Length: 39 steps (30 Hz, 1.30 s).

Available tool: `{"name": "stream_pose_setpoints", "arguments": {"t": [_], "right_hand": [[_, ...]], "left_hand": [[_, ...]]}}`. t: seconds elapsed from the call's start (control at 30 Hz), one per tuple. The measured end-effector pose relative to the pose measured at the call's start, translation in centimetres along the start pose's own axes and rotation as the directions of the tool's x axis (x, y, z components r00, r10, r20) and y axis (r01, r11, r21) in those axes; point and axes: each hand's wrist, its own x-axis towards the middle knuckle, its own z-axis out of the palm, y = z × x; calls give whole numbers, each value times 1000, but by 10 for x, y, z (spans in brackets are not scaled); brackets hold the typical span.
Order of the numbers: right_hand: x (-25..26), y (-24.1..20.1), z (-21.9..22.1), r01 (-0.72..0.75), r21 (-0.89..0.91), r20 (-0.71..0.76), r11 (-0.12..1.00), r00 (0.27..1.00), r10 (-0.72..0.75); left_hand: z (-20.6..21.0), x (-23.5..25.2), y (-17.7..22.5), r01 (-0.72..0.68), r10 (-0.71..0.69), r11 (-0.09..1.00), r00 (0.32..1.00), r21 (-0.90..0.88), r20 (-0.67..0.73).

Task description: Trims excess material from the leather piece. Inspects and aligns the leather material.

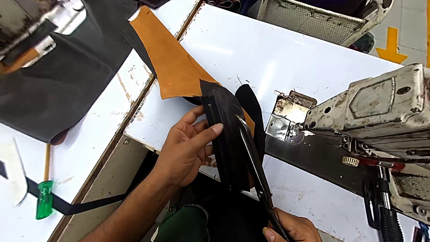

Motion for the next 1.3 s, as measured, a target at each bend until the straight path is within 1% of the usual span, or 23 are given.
{"name": "stream_pose_setpoints", "arguments": {"t": [0.1,0.23,0.33,0.57,0.7,0.83,1.13,1.3], "right_hand": [[1,2,1,-2,12,2,1000,1000,2],[11,-2,4,-13,36,10,999,1000,12],[24,-4,8,14,76,-5,997,1000,-14],[40,-14,12,44,71,-33,997,999,-42],[43,-16,13,41,91,-19,995,999,-39],[43,-13,13,81,97,-37,992,996,-77],[39,-15,9,82,68,-28,994,996,-80],[39,-16,7,82,89,-8,993,997,-82]], "left_hand": [[-2,7,6,-44,45,998,999,35,-17],[0,8,12,-53,54,998,998,-31,38],[4,4,13,-59,65,995,995,-81,72],[4,-1,17,-79,88,991,994,-111,69],[4,-2,17,-100,107,989,993,-107,59],[3,-2,18,-106,113,990,990,-94,81],[-3,-2,22,-98,106,993,988,-69,112],[-9,0,26,-85,93,995,984,-59,154]]}}
